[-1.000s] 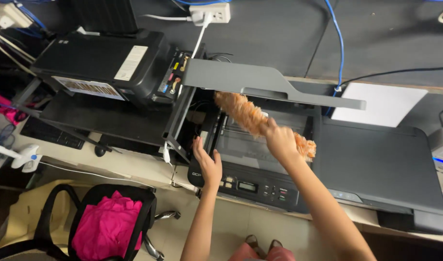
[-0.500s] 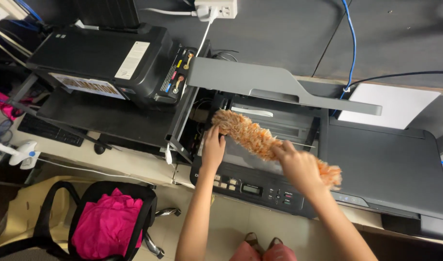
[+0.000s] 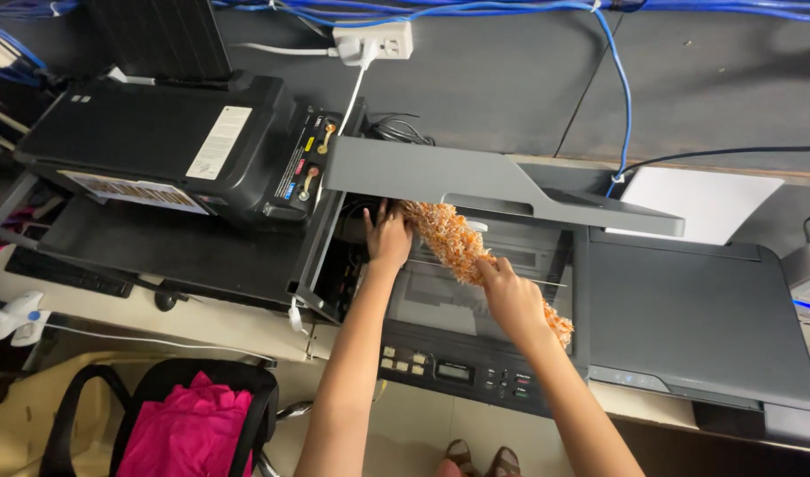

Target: The person uses a fluffy duster to clean the exterior surfaces of two printers on a desk. They wipe the top, sides, and front of the devices, then open the scanner lid of one printer to dust the interior glass and cover before closing it.

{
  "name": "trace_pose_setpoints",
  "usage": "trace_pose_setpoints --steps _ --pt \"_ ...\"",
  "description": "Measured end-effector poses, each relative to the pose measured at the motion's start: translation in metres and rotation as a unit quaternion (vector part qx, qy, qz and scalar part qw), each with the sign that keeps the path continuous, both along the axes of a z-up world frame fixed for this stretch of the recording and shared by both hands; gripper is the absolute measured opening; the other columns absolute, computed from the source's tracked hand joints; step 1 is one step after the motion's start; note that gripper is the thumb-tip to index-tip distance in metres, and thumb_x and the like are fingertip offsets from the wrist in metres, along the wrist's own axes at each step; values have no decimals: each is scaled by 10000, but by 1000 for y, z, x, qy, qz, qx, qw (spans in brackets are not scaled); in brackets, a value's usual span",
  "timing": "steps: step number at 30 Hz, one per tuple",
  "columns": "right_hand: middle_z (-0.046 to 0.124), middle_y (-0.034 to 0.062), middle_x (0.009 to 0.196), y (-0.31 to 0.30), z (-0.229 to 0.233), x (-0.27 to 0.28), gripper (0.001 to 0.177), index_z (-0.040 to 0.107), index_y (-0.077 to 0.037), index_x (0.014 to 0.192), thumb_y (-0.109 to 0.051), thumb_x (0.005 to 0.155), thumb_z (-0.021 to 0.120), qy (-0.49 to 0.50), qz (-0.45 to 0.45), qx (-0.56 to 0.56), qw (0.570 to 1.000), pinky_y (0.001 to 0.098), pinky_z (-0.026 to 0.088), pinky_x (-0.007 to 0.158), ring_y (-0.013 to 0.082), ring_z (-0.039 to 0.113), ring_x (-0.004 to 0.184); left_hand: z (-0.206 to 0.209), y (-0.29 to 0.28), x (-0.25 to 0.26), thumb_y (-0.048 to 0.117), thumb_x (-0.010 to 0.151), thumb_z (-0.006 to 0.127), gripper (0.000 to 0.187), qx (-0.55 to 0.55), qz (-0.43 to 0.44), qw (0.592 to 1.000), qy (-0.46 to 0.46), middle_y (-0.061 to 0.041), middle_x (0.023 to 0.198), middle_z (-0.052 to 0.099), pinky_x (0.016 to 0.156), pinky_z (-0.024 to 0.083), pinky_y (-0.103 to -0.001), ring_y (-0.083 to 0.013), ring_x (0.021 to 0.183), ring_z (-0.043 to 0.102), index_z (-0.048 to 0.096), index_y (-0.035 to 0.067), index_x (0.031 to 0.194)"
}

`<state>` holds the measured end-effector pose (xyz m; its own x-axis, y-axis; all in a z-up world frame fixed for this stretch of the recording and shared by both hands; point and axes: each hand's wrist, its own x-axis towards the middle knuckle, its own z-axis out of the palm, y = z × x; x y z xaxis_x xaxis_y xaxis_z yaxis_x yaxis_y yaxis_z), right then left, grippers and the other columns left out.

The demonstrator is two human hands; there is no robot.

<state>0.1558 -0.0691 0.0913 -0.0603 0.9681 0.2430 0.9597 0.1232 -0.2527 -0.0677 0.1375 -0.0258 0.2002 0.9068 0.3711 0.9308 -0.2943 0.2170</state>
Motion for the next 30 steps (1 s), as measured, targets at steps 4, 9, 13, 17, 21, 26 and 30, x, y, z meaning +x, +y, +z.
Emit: trace_pose_setpoints --steps 4,9,13,17,21,26,30 --pt "666 136 1081 -5 -2 0 356 601 -155 1259 -171 907 653 18 4 -3 1000 472 594 560 377 725 699 -1 -13 3 316 945 647 605 -8 14 1000 14 -77 1513 532 1230 153 -629 -275 1491 365 488 50 1463" --pt "666 96 1073 -5 23 4 332 619 -207 1281 -173 951 630 -8 -23 -9 1000 468 592 568 375 720 684 16 -39 -2 305 955 647 570 -46 21 998 40 -111 1493 520 1229 123 -638 -288 1494 349 489 44 1436" --pt "664 88 1052 22 1 9 363 647 -212 1288 -178 928 648 42 7 81 996 478 581 604 366 712 706 47 -87 -8 280 899 660 635 -2 -1 1000 3 -132 1515 499 1196 133 -653 -302 1466 367 470 29 1450" --pt "684 111 1069 39 -19 4 383 665 -205 1290 -139 913 651 76 63 38 994 505 565 610 403 694 726 45 -154 -21 297 976 649 647 -47 38 996 -63 -201 1505 474 1184 202 -671 -354 1466 386 411 -26 1484" --pt "717 107 958 34 -34 25 544 717 -225 1284 -60 774 629 168 332 -67 926 465 592 713 371 722 822 50 -212 -45 175 948 637 719 -22 84 964 -253 -318 1562 325 1196 319 -527 -484 1456 336 303 -68 1536" --pt "704 155 1191 27 -25 33 419 674 -114 1264 -99 845 667 144 179 19 973 480 568 799 414 683 970 77 -257 -40 107 967 630 780 33 37 941 -334 -323 1631 168 1224 298 -496 -506 1501 260 176 -61 1578" --pt "707 146 1249 22 -33 55 473 692 -111 1236 -63 766 665 154 343 -98 922 441 579 853 376 704 1028 70 -275 -39 109 996 599 770 39 39 928 -369 -300 1677 139 1240 294 -505 -479 1547 222 154 -34 1608"
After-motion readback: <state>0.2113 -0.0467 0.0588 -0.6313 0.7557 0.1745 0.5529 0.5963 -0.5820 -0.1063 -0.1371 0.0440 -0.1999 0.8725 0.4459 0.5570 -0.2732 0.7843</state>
